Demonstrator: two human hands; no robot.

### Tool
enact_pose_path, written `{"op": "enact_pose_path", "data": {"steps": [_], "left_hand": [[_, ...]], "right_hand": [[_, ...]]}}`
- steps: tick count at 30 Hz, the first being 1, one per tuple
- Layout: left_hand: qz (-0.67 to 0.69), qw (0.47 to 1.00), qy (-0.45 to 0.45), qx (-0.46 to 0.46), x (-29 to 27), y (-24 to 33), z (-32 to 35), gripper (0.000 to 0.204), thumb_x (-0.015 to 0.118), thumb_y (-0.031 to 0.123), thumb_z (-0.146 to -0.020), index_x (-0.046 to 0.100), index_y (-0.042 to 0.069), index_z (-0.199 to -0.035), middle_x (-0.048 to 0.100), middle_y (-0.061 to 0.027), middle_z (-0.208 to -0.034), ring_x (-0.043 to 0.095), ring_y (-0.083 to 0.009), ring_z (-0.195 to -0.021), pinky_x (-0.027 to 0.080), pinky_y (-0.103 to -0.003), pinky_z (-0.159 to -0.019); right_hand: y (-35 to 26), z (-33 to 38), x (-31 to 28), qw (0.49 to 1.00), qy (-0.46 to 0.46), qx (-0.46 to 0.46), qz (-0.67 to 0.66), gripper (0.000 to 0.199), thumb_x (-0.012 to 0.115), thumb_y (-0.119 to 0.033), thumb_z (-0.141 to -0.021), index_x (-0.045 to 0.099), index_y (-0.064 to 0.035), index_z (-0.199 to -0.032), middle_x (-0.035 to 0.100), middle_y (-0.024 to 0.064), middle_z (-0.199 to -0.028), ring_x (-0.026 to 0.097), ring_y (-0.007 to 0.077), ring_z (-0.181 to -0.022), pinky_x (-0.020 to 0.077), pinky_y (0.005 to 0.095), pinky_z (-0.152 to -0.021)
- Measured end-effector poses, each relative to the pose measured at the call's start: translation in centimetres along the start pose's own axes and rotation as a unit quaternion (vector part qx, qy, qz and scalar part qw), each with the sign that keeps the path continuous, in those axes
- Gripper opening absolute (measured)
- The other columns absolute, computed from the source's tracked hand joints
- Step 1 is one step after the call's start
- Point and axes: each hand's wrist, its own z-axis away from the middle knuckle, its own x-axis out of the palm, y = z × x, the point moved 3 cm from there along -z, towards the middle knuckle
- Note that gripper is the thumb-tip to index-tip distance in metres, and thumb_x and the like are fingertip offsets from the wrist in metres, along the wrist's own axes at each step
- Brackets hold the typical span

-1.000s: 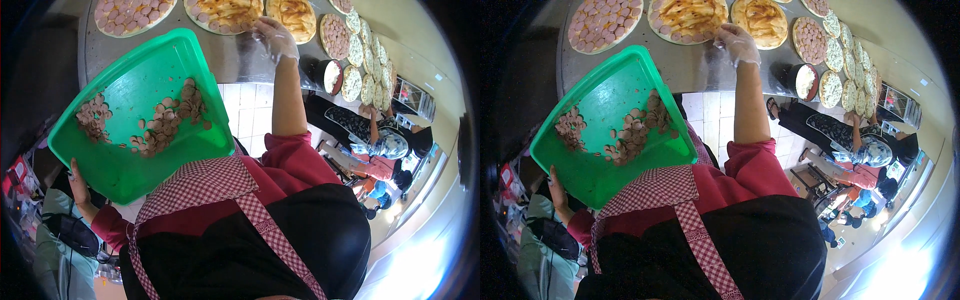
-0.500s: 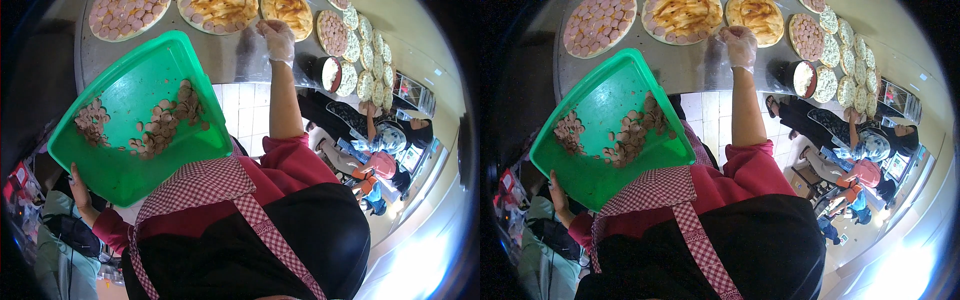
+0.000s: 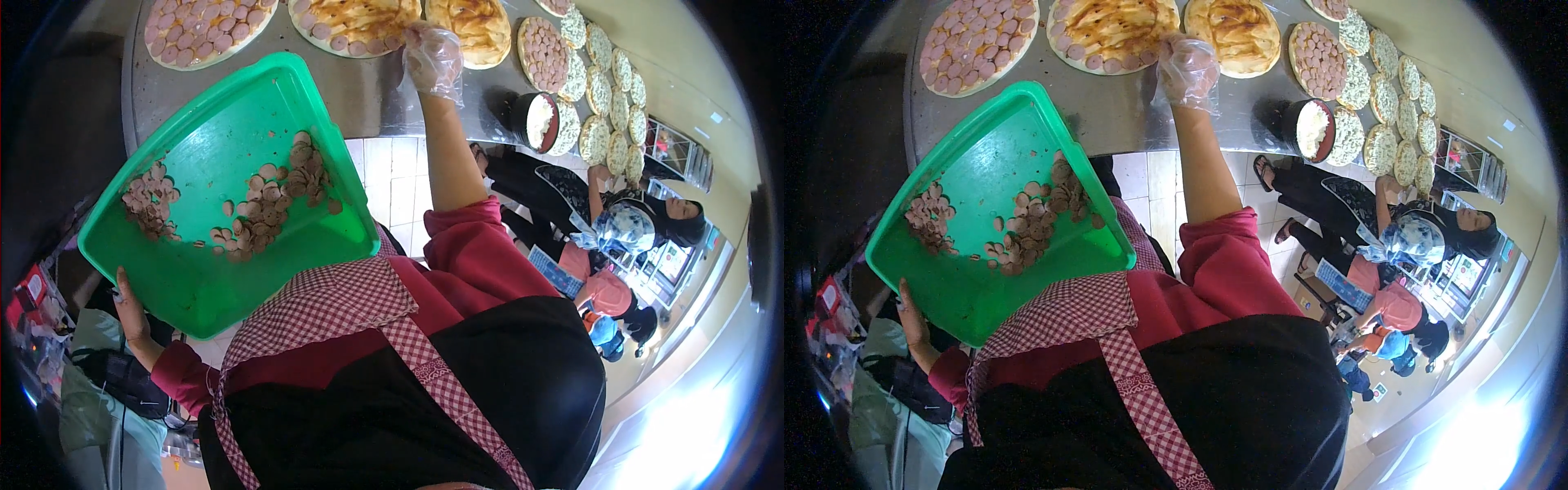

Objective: Assembling mini pizzas by topping dough with sliced sausage and French fries.

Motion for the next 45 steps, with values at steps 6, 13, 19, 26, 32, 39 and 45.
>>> {"op": "enact_pose_path", "data": {"steps": [6, 13, 19, 26, 32, 39, 45], "left_hand": [[0.007, 1.0, -0.017, -0.009, -0.2, -0.3, -0.5, 0.06, 0.046, 0.045, -0.089, 0.042, -0.003, -0.126, 0.05, -0.0074, -0.117, 0.048, -0.0163, -0.102, 0.037, -0.028, -0.088], [-0.019, 1.0, -0.011, -0.016, -0.5, -0.8, -1.2, 0.067, 0.048, 0.049, -0.087, 0.043, -0.007, -0.123, 0.05, -0.0114, -0.121, 0.049, -0.02, -0.104, 0.037, -0.031, -0.089], [-0.003, 1.0, -0.018, -0.002, 0.1, 0.2, 0.0, 0.063, 0.045, 0.045, -0.09, 0.04, -0.005, -0.127, 0.049, -0.0082, -0.119, 0.048, -0.0166, -0.105, 0.036, -0.028, -0.09], [-0.039, 0.999, 0.003, 0.007, 1.9, 2.9, 0.5, 0.058, 0.044, 0.042, -0.091, 0.046, -0.007, -0.122, 0.052, -0.0089, -0.117, 0.048, -0.0145, -0.104, 0.036, -0.027, -0.089], [-0.063, 0.998, 0.018, -0.004, 1.8, 2.9, 0.2, 0.053, 0.045, 0.04, -0.091, 0.051, -0.007, -0.114, 0.056, -0.0057, -0.102, 0.05, -0.0116, -0.091, 0.04, -0.026, -0.081], [-0.05, 0.998, -0.028, -0.015, 2.0, 2.0, -3.2, 0.051, 0.047, 0.041, -0.09, 0.055, -0.006, -0.107, 0.058, -0.0046, -0.095, 0.052, -0.0106, -0.086, 0.041, -0.025, -0.076], [-0.119, 0.992, -0.035, -0.038, 2.8, 0.8, -6.2, 0.05, 0.047, 0.043, -0.089, 0.059, -0.005, -0.099, 0.059, -0.0042, -0.085, 0.052, -0.0104, -0.076, 0.043, -0.026, -0.071]], "right_hand": [[0.8, 0.1, -0.5, 0.995, -0.083, 0.059, 0.017, 0.009, 0.061, -0.016, -0.077, 0.066, -0.0101, -0.082, 0.062, 0.0102, -0.072, 0.059, 0.0272, -0.067, 0.0466, 0.0335, -0.061], [1.8, -0.3, -0.3, 0.99, -0.106, -0.025, 0.089, 0.007, 0.06, -0.01, -0.072, 0.065, -0.0075, -0.076, 0.063, 0.0119, -0.073, 0.06, 0.0297, -0.071, 0.0477, 0.0374, -0.066], [-1.3, -0.8, -1.0, 0.989, -0.116, 0.078, 0.042, 0.011, 0.065, -0.018, -0.07, 0.064, -0.0074, -0.07, 0.062, 0.0106, -0.068, 0.06, 0.0289, -0.069, 0.048, 0.0374, -0.066], [3.9, 2.1, 0.2, 0.969, -0.091, -0.192, 0.127, 0.013, 0.067, -0.019, -0.072, 0.064, -0.0182, -0.085, 0.063, 0.0039, -0.081, 0.059, 0.0252, -0.072, 0.047, 0.0359, -0.064], [-3.2, -1.9, -1.8, 0.969, -0.158, 0.191, -0.013, 0.017, 0.066, -0.017, -0.077, 0.065, -0.0037, -0.088, 0.065, 0.0067, -0.081, 0.058, 0.0138, -0.068, 0.0453, 0.0276, -0.061], [-16.7, 0.6, 1.7, 0.794, -0.488, 0.204, -0.298, 0.016, 0.059, -0.012, -0.082, 0.062, 0.0, -0.091, 0.062, 0.0104, -0.079, 0.059, 0.0163, -0.069, 0.0473, 0.0279, -0.065], [-20.9, 9.6, 9.1, 0.812, -0.533, -0.188, -0.149, 0.02, 0.054, -0.012, -0.077, 0.058, 0.0005, -0.091, 0.059, 0.0179, -0.085, 0.059, 0.0334, -0.081, 0.047, 0.0381, -0.074]]}}
